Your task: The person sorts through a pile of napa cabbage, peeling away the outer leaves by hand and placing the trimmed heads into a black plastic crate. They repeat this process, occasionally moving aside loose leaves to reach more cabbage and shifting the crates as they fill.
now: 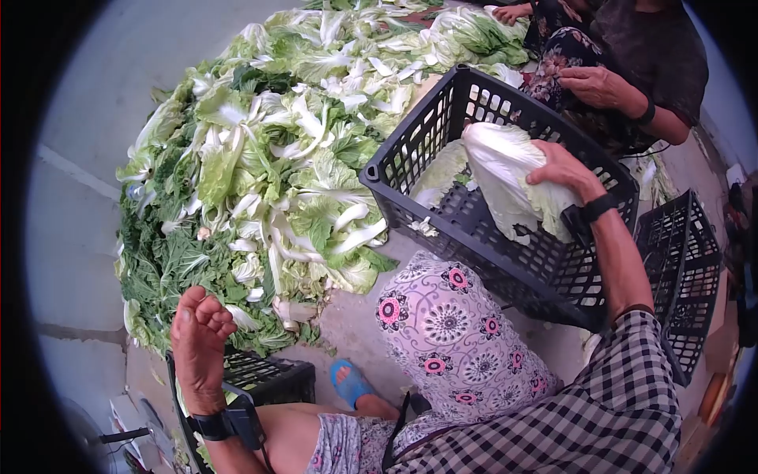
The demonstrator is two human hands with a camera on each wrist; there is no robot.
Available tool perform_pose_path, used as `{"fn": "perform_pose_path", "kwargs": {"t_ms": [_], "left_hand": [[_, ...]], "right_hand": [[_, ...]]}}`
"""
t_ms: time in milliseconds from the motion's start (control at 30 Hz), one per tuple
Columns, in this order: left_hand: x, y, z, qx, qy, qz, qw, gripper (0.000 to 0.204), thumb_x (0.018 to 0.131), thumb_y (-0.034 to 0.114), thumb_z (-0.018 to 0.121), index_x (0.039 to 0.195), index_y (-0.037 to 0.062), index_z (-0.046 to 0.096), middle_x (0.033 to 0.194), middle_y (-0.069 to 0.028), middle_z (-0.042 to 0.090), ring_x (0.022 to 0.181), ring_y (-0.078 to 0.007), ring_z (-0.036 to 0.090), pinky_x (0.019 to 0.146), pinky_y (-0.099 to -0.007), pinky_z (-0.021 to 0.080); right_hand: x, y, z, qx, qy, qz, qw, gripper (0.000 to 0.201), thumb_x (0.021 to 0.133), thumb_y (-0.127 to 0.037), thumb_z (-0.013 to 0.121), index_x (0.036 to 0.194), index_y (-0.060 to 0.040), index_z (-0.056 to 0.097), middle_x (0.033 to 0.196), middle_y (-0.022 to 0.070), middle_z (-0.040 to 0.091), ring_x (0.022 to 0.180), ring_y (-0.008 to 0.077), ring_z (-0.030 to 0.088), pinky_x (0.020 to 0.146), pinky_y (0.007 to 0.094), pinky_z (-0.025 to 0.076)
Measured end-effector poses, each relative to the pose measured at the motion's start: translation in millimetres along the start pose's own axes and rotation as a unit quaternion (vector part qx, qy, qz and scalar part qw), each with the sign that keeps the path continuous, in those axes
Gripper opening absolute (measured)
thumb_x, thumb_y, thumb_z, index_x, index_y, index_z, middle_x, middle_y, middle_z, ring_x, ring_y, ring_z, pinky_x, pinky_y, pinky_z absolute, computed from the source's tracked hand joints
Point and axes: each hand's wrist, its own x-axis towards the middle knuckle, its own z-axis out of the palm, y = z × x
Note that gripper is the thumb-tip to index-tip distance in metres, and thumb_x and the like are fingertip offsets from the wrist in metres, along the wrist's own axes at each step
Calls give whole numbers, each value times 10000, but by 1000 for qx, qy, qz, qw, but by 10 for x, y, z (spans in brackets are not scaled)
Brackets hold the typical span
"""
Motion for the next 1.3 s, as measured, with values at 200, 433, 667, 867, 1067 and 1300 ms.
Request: {"fn": "perform_pose_path", "kwargs": {"t_ms": [200,433,667,867,1067,1300], "left_hand": [[-119,51,-97,13,-11,-5,1000,381,941,310,512,1232,68,467,981,-29,604,857,-148,585,731,-284,493],[-301,245,-485,17,29,55,998,386,931,282,530,1222,35,470,1042,-83,616,911,-179,612,757,-305,511],[-1239,777,-1697,394,267,56,878,342,885,255,582,1144,32,570,1075,-84,617,978,-173,580,843,-309,441],[-2372,117,-3078,562,382,-69,730,514,788,278,667,1171,-39,536,1106,-190,612,1062,-283,566,918,-371,425],[-2616,-173,-3228,577,364,-145,716,637,768,376,686,1207,-53,514,1151,-226,584,1116,-314,545,950,-370,408],[-2235,-299,-3097,578,369,-237,688,762,735,503,684,1222,-52,496,1141,-224,582,1091,-307,552,918,-381,421]], "right_hand": [[649,259,729,-79,42,43,995,654,722,-274,680,1274,5,465,1256,210,524,1172,324,504,998,365,379],[600,91,711,-53,3,-96,994,515,772,-261,625,1193,19,527,1064,180,617,970,289,603,843,360,470],[-66,-1197,606,47,37,-191,980,514,883,-275,579,1326,-63,426,1261,140,507,1096,204,523,896,299,435],[-110,-1842,862,-44,-35,-277,959,534,871,-303,582,1316,-45,440,1231,178,524,1151,261,502,926,356,425],[-129,-2004,978,-25,-94,-253,963,611,849,-376,613,1304,-9,436,1197,176,537,1112,240,518,932,351,417],[-199,-2055,1122,3,-143,-261,955,535,846,-298,622,1266,-6,463,1138,153,550,1046,216,530,908,337,418]]}}
